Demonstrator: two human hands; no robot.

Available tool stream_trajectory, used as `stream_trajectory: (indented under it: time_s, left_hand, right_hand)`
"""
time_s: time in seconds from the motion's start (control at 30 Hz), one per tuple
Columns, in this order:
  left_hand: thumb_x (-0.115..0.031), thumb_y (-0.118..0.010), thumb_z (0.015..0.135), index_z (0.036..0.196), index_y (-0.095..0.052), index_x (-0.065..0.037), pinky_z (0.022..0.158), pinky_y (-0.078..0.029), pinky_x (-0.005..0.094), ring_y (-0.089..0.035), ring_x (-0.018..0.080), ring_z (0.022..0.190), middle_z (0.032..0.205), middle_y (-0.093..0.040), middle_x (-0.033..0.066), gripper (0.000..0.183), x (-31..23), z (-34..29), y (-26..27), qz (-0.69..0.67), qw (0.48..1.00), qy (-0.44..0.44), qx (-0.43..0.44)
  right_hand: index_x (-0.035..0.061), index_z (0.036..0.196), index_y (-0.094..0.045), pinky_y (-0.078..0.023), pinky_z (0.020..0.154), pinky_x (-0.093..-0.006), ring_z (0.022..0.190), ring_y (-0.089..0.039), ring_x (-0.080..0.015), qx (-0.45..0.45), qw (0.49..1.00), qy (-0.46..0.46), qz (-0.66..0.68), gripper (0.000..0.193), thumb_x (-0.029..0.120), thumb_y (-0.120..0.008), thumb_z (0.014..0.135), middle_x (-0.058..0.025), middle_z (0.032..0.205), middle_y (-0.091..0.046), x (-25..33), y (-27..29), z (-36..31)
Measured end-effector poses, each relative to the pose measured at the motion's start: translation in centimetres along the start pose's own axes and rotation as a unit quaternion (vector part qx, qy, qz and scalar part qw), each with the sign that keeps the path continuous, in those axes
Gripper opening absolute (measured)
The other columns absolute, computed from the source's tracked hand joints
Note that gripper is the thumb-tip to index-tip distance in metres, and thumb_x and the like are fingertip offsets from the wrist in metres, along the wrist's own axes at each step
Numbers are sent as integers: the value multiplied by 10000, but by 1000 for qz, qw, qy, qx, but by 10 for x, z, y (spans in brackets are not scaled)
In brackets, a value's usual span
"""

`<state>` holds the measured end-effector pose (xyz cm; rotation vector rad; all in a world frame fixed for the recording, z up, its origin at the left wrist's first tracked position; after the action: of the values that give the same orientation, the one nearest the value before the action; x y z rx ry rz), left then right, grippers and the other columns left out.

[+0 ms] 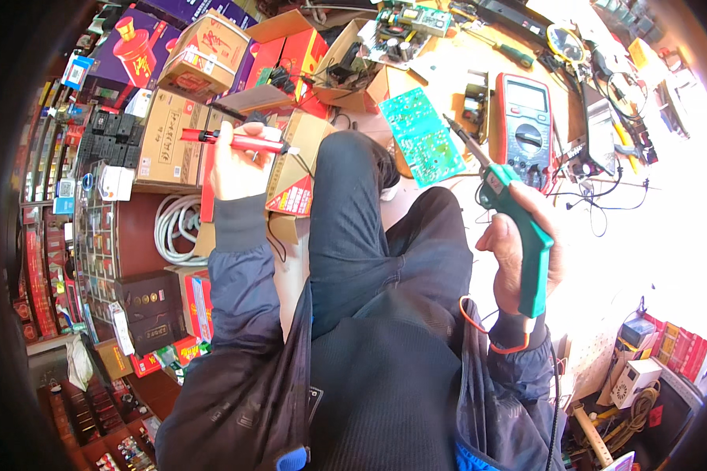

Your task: The person sits cross-legged on the floor and uses a multimeter to test points on a green circuit board. They switch between different test points and observe the multimeter readings throughout the clip.

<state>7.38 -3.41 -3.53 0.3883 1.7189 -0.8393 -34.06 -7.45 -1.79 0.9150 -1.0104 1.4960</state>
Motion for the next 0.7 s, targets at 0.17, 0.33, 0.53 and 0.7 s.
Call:
stream_trajectory:
  time_s: [0.17,0.33,0.53,0.7]
  left_hand:
    - [-523,-507,1098,1130,-685,9,494,-420,250,-582,107,616,789,-679,76,562,-1,-12,-50,101,983,-24,149]
    - [-363,-550,1109,1149,-641,27,685,-609,338,-734,217,788,1080,-732,203,402,20,-20,-86,52,981,-49,182]
    - [-308,-583,1096,1149,-600,-19,693,-626,347,-749,237,790,1149,-724,234,294,39,-31,-101,31,981,-90,167]
    - [-351,-549,1109,1135,-577,2,660,-640,358,-759,256,754,1151,-725,275,355,51,-35,-105,13,986,-100,133]
  right_hand:
    - [-92,1351,-585,-479,531,-269,570,-610,-163,40,999,27,12,400,89,-677,1006,-127,768,-661,-1,-8,7]
    - [-71,1357,-583,-495,537,-269,572,-609,-156,55,998,1,-19,411,121,-679,1007,-139,824,-665,-4,-19,14]
    - [-58,1368,-602,-540,657,-245,751,-665,-137,71,991,-113,20,453,120,-734,973,-185,1182,-718,-8,-21,26]
    - [-104,1371,-564,-503,553,-285,574,-612,-169,42,998,-15,-43,545,298,-652,1014,-189,907,-710,-8,-22,43]
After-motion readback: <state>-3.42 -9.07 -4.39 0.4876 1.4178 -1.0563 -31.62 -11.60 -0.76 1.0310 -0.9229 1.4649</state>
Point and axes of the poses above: each hand's wrist, its own z-axis towards the middle knuckle, its own y-axis out of the back of the hand, x = y × z, the point moved 4 cm from there along z, towards the middle knuckle
